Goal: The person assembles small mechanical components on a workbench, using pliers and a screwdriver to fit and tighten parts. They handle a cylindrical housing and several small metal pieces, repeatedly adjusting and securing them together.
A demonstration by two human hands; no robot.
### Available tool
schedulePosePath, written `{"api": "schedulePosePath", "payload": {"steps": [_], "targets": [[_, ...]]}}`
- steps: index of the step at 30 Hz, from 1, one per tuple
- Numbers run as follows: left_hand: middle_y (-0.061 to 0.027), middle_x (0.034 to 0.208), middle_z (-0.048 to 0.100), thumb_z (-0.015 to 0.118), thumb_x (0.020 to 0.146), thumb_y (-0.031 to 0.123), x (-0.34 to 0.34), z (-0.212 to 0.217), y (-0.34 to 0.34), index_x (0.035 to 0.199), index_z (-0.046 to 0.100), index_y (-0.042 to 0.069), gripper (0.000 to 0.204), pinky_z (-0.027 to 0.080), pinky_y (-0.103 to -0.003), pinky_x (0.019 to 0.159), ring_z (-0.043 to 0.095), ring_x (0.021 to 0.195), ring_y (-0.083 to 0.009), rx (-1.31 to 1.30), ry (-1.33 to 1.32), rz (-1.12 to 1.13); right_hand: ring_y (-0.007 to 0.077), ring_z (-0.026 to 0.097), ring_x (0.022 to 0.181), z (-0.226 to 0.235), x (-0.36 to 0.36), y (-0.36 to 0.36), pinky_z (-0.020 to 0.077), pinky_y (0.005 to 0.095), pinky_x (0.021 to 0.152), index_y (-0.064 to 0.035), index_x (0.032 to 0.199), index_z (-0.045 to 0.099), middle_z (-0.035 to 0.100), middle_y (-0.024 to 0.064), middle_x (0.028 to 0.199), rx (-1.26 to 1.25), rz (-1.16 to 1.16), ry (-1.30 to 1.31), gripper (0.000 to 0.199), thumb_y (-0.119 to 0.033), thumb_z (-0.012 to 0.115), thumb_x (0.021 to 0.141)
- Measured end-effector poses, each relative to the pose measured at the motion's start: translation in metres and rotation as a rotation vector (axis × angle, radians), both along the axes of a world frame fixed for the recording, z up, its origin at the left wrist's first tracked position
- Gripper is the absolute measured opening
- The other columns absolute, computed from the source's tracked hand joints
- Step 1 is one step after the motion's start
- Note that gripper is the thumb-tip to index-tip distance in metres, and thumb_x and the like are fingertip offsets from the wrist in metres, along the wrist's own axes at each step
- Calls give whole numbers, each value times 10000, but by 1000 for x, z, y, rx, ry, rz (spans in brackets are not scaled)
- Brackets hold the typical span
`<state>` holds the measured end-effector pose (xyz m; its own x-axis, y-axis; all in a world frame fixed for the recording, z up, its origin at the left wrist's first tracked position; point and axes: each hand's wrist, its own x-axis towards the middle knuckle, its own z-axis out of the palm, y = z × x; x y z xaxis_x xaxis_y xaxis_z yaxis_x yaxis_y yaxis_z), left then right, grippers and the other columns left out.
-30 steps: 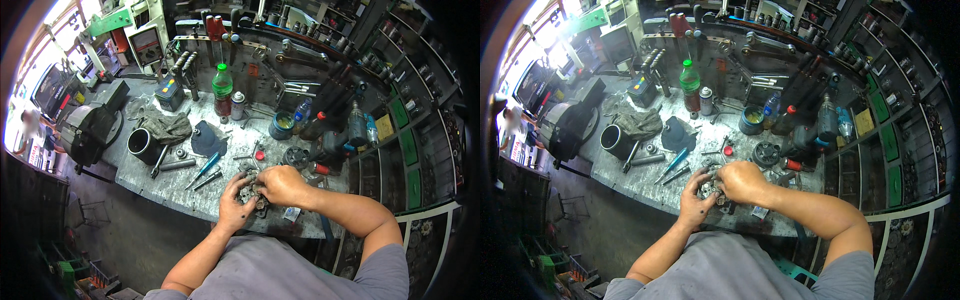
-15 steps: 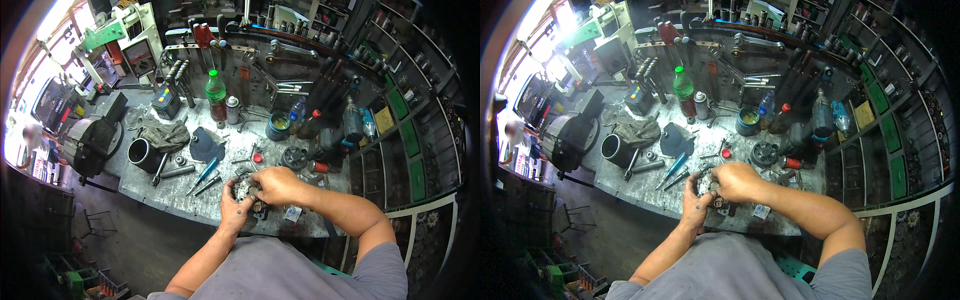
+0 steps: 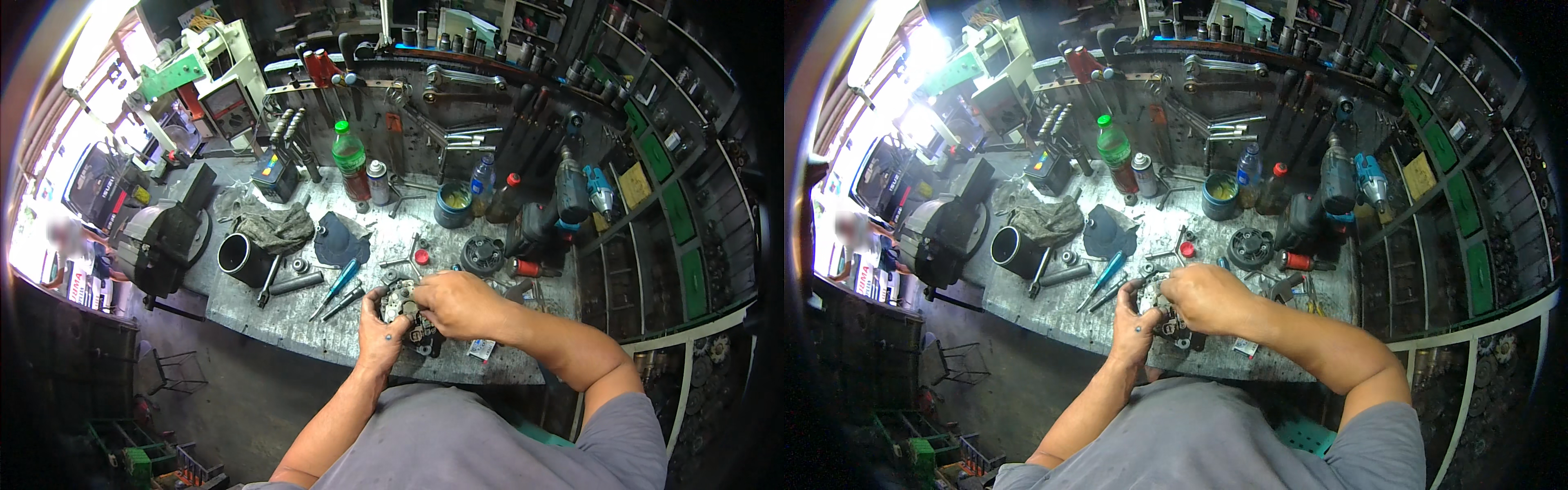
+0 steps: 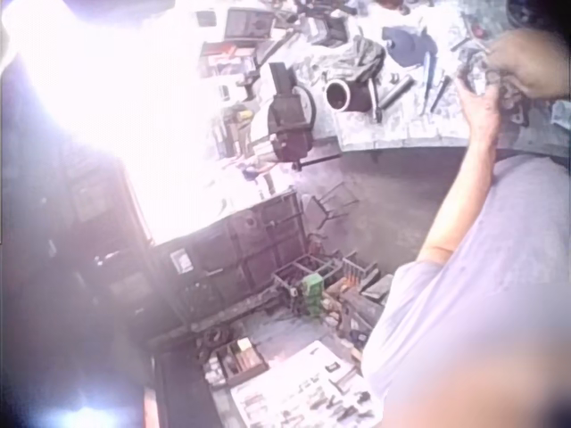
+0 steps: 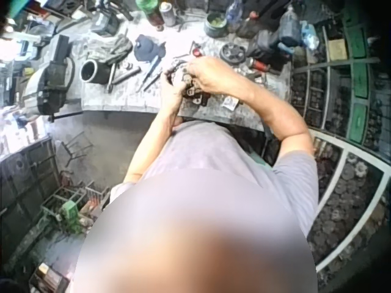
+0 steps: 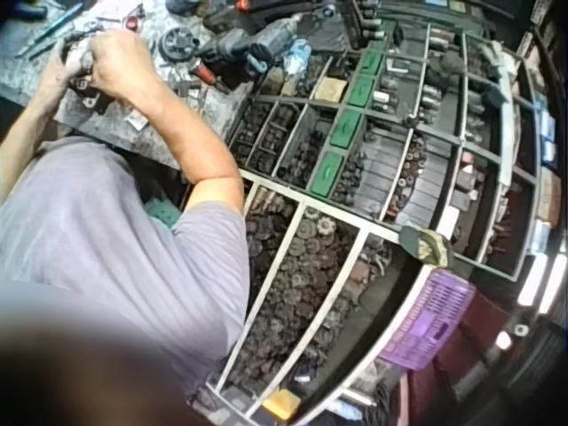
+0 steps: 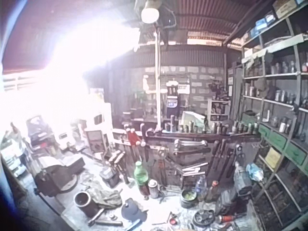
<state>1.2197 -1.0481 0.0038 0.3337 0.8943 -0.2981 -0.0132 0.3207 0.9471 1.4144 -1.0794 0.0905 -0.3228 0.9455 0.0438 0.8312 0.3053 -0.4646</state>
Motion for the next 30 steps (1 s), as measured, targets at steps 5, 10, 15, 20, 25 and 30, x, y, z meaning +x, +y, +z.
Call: {"api": "schedulePosePath", "payload": {"steps": [5,10,15,20,25,30], "targets": [[-215,1495,593,742,873,37,3,-3,-1,1548,465,-26,733,570,-367,1064,634,1298,-255,-29,-10,29,441,745,943,26,-2,-11,597,555,847,-27,959,691,748,205,979,64,-161,135,118,-132,735,928],[-207,1510,571,744,860,19,2,-5,-2,1567,457,-20,764,558,-363,1082,617,1321,-262,-51,-69,26,418,752,836,40,32,-14,595,510,772,-12,1170,712,743,193,902,60,-239,418,291,-110,764,902],[-208,1589,485,772,878,16,-8,-17,4,1632,441,27,824,592,-421,1038,642,1300,-295,-24,-74,-42,441,756,1006,-24,17,-35,612,523,926,-67,1495,671,764,237,1025,-66,14,272,611,-56,721,887],[-237,1729,403,761,933,27,-13,-26,-1,1442,681,-24,517,556,-434,1127,557,1493,-353,442,188,-104,428,748,1042,-61,16,-46,608,523,940,-114,1556,639,764,208,1077,-112,-15,243,670,-54,709,892],[-258,1714,439,767,935,54,-13,-23,-3,1298,790,-28,372,517,-450,1182,535,1520,-384,454,179,-123,403,744,1010,-64,22,-43,612,510,910,-127,1556,644,738,176,994,-31,25,124,673,-88,753,894],[-297,1684,472,809,885,87,-14,-25,-1,1232,842,48,351,436,-503,1264,523,1530,-450,444,170,-87,363,742,905,-69,29,-53,608,491,828,-94,1575,622,726,149,948,239,-38,278,681,-52,759,909]]}}
